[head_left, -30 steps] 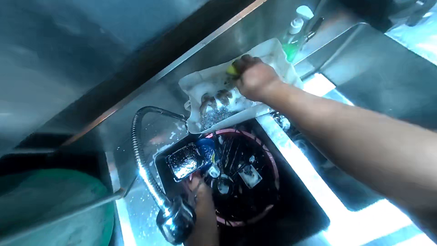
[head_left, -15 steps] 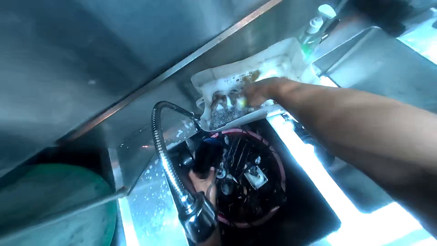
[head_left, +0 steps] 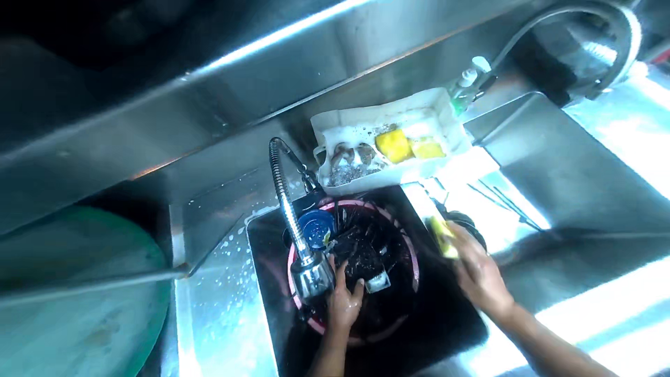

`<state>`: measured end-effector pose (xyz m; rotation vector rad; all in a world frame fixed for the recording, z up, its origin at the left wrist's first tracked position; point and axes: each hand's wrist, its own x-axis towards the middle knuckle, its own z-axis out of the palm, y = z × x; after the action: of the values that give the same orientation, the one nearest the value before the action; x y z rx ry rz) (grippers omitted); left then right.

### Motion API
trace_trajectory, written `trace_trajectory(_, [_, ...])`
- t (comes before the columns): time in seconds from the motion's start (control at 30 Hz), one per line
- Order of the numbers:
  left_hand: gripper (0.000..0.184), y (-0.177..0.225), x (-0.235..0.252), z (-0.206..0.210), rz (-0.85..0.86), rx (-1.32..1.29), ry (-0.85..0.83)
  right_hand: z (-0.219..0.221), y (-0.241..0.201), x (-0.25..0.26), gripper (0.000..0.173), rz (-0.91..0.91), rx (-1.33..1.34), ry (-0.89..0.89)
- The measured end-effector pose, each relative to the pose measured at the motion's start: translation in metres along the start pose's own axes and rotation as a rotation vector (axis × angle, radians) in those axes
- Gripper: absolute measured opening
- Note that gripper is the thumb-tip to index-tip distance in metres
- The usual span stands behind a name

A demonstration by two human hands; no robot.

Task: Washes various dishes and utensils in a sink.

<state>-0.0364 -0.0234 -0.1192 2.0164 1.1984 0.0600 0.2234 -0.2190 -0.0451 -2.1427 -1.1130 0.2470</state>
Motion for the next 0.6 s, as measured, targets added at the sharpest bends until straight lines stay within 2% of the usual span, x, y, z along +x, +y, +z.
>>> trace_trajectory(0.1, [0.055, 0.004, 0.005, 0.002, -0.097, -0.061, 0.124, 0.021, 0.017, -0.037, 0.042, -0.019, -0.277, -0.009])
trace_trajectory(0.23, [0.062, -0.003, 0.012, 0.007, -0.275, -0.254, 0.188, 0.024, 0.009, -0.030, 0.046, 0.102, -0.384, -0.090])
trace_trajectory(0.37, [0.053, 0.002, 0.009, 0.006, -0.329, -0.332, 0.280, 0.025, 0.006, -0.023, 0.052, 0.110, -0.490, -0.137])
trace_trajectory(0.5, [0.049, -0.008, -0.013, 0.004, -0.354, -0.323, 0.211, 0.030, 0.008, -0.023, 0.054, 0.094, -0.505, -0.122])
trace_trajectory(0.6, [0.057, 0.008, -0.015, -0.001, -0.513, -0.306, 0.077, 0.029, 0.007, -0.023, 0.055, 0.077, -0.521, -0.132])
